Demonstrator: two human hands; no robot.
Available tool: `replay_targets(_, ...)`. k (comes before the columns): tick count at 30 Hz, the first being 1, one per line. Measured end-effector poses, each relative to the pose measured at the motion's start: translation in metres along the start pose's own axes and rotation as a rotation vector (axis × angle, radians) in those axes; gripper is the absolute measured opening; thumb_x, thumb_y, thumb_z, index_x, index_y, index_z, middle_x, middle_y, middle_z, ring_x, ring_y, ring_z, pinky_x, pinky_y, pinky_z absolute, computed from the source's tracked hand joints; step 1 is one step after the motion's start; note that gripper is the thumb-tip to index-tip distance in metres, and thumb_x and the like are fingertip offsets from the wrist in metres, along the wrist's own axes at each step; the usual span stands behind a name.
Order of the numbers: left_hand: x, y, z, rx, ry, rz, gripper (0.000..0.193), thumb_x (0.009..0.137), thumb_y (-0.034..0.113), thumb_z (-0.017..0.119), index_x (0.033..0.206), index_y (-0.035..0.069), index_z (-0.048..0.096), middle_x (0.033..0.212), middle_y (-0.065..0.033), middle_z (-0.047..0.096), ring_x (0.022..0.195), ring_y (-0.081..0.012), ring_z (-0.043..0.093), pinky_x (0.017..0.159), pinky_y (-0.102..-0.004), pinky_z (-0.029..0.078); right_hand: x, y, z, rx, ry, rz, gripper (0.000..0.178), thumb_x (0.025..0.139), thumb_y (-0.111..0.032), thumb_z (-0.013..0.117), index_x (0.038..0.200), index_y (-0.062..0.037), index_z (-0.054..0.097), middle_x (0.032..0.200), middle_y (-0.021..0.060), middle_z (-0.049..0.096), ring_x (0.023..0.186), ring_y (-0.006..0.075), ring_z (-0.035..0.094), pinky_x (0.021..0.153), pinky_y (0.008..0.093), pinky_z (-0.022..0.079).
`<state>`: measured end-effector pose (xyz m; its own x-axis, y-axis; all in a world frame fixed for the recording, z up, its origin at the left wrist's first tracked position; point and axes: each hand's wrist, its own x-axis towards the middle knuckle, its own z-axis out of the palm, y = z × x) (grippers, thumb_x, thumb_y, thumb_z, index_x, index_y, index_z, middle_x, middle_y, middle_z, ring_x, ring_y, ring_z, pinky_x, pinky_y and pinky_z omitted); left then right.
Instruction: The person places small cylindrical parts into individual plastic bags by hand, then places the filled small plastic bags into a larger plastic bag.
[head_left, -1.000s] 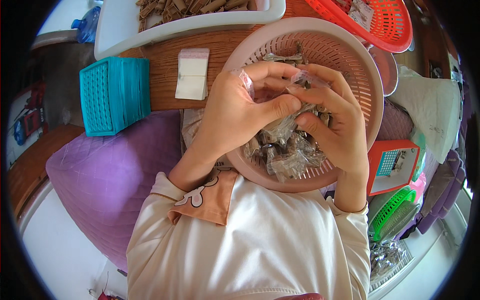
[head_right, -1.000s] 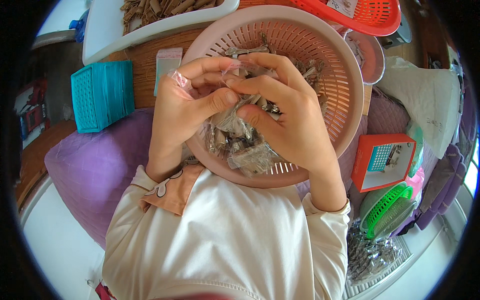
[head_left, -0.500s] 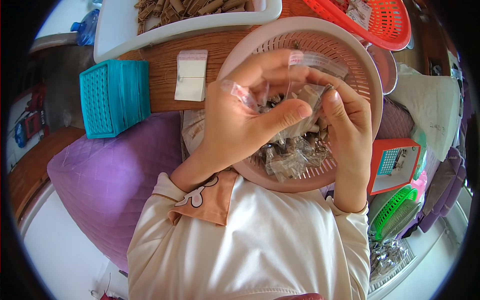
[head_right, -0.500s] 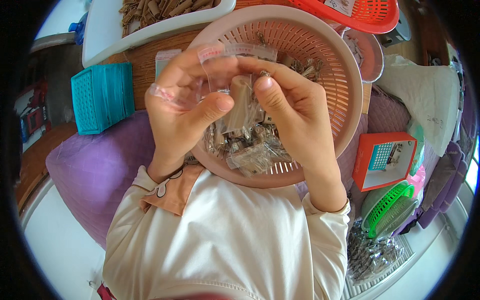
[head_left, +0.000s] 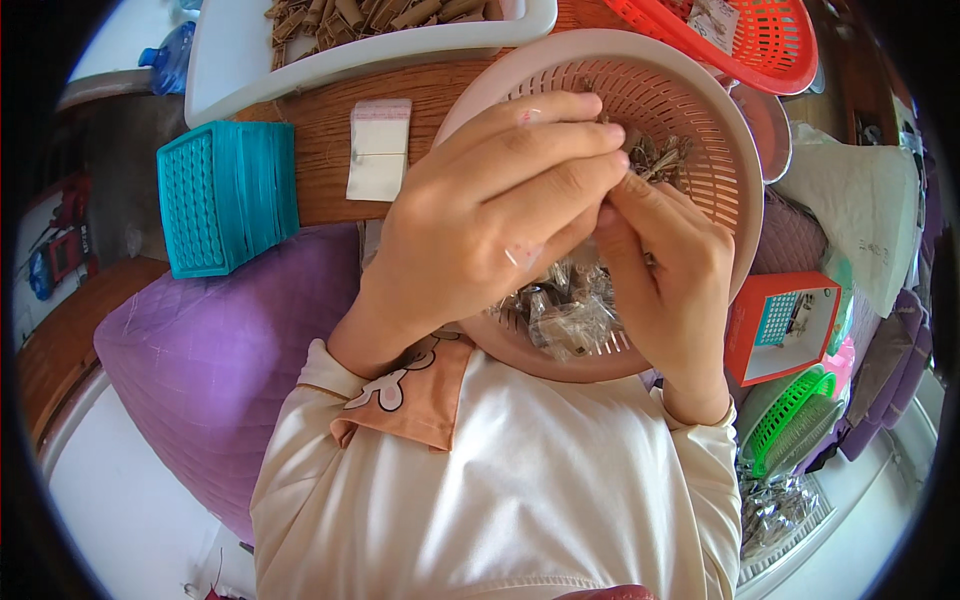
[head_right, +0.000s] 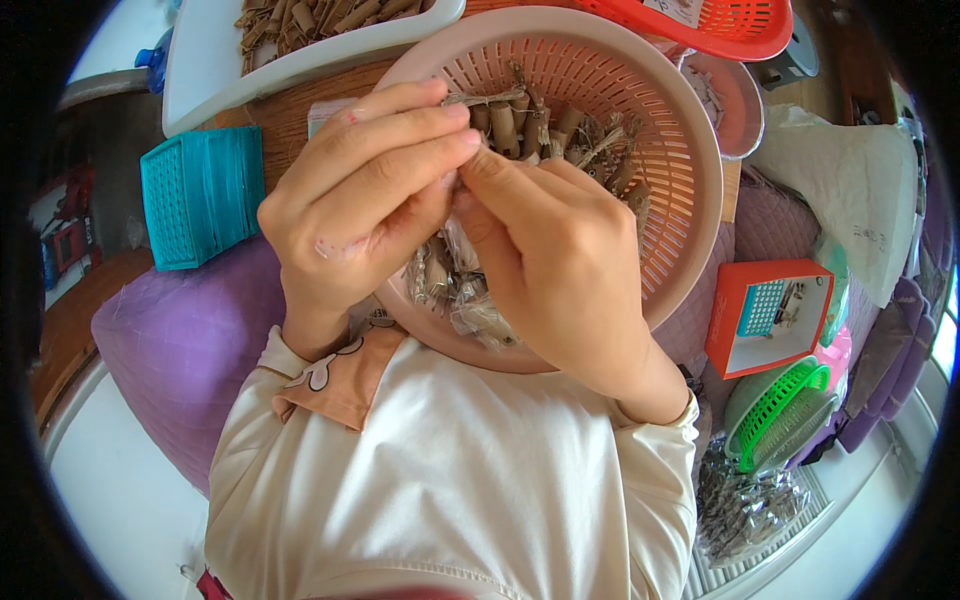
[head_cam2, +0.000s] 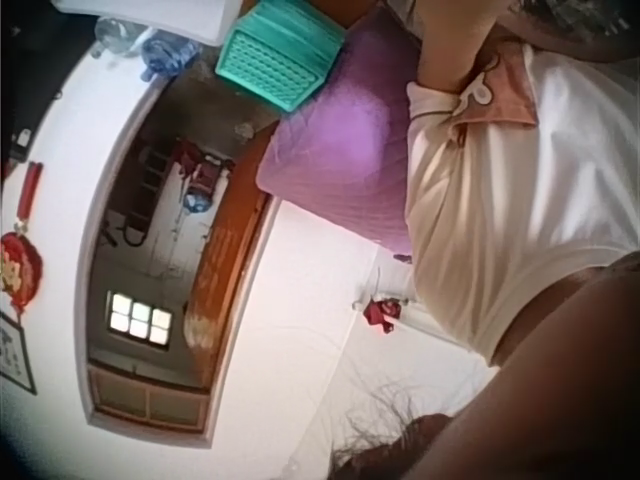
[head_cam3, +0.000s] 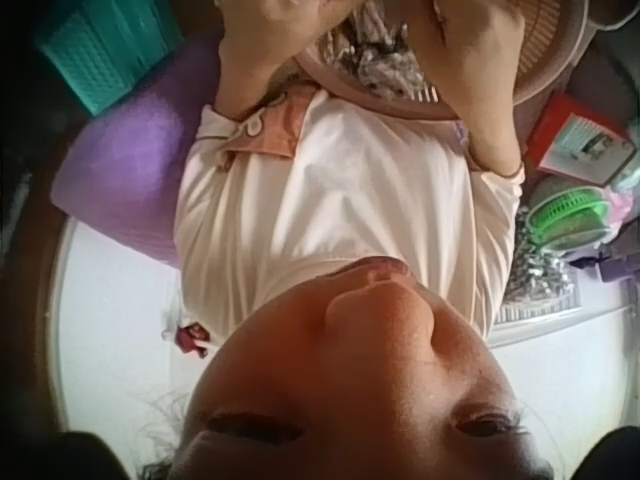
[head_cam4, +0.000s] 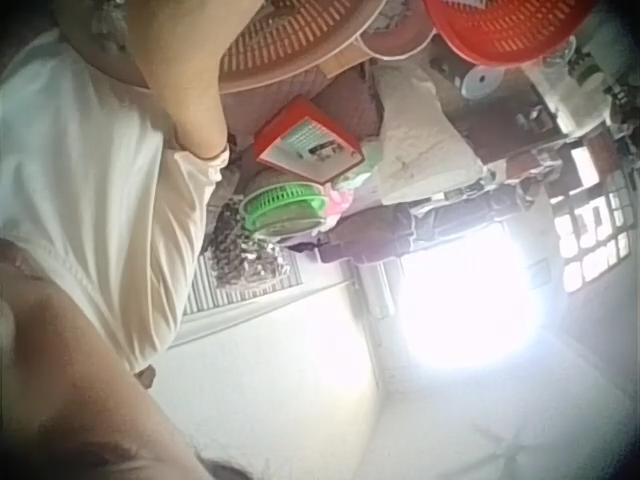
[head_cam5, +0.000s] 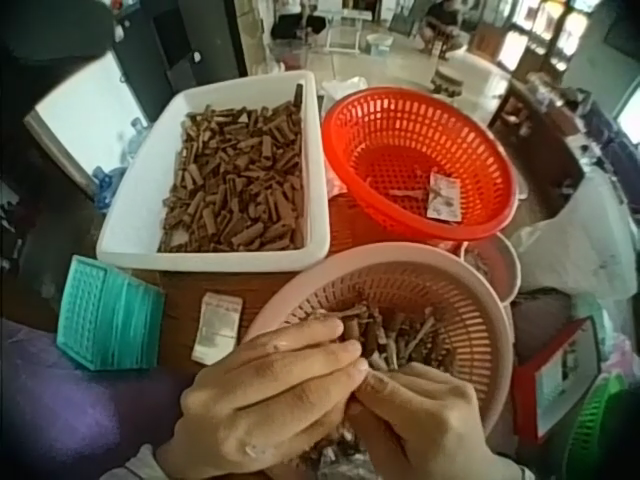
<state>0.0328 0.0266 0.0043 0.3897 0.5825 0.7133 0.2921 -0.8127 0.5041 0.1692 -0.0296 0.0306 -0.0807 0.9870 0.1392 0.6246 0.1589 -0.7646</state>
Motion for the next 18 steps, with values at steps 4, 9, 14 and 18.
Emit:
replay_targets(4,0.002,-0.001,-0.004,-0.121,-0.062,-0.223,0.011,0.062,-0.006,0.057,0.069,0.002,0.06,0.078,-0.0084,0.061,0.079,-0.0196,0.06,0.072,-0.0278,0.048,0.001,-0.003,0.005,-0.162,0.038,-0.124,0.021,0.068,0.003,0.058,0.089,0.0025,0.059,0.064,0.0108,0.055,0.055,0.0215,0.049,0.051,0.0271,0.04)
replay_targets(9,0.0,-0.046,-0.015,-0.455,0.337,-0.579,0.009,0.077,0.001,0.046,0.08,-0.002,0.054,0.09,-0.0164,0.059,0.089,-0.0247,0.057,0.077,-0.0325,0.045,0.001,-0.005,0.0,-0.039,0.005,-0.166,0.022,0.067,-0.001,0.06,0.089,-0.0028,0.06,0.069,0.0066,0.059,0.057,0.0195,0.053,0.053,0.0271,0.044)
replay_targets(14,0.005,-0.033,-0.019,-0.81,0.518,-0.584,0.011,0.078,-0.001,0.038,0.08,0.001,0.048,0.074,-0.0102,0.054,0.068,-0.0184,0.052,0.064,-0.0279,0.042,-0.004,0.005,-0.009,0.532,0.084,0.179,0.017,0.078,-0.003,0.057,0.094,0.002,0.059,0.08,0.0051,0.059,0.065,0.0069,0.05,0.058,0.0196,0.04)
replay_targets(18,-0.009,-0.017,-0.016,-0.997,0.17,-0.596,0.009,0.075,0.0,0.037,0.077,0.004,0.045,0.062,-0.0026,0.046,0.054,-0.0096,0.043,0.05,-0.0207,0.034,-0.003,0.012,-0.012,0.827,0.079,0.148,0.021,0.076,-0.006,0.06,0.095,0.0039,0.059,0.084,0.0038,0.052,0.074,0.0078,0.048,0.067,0.0183,0.037)
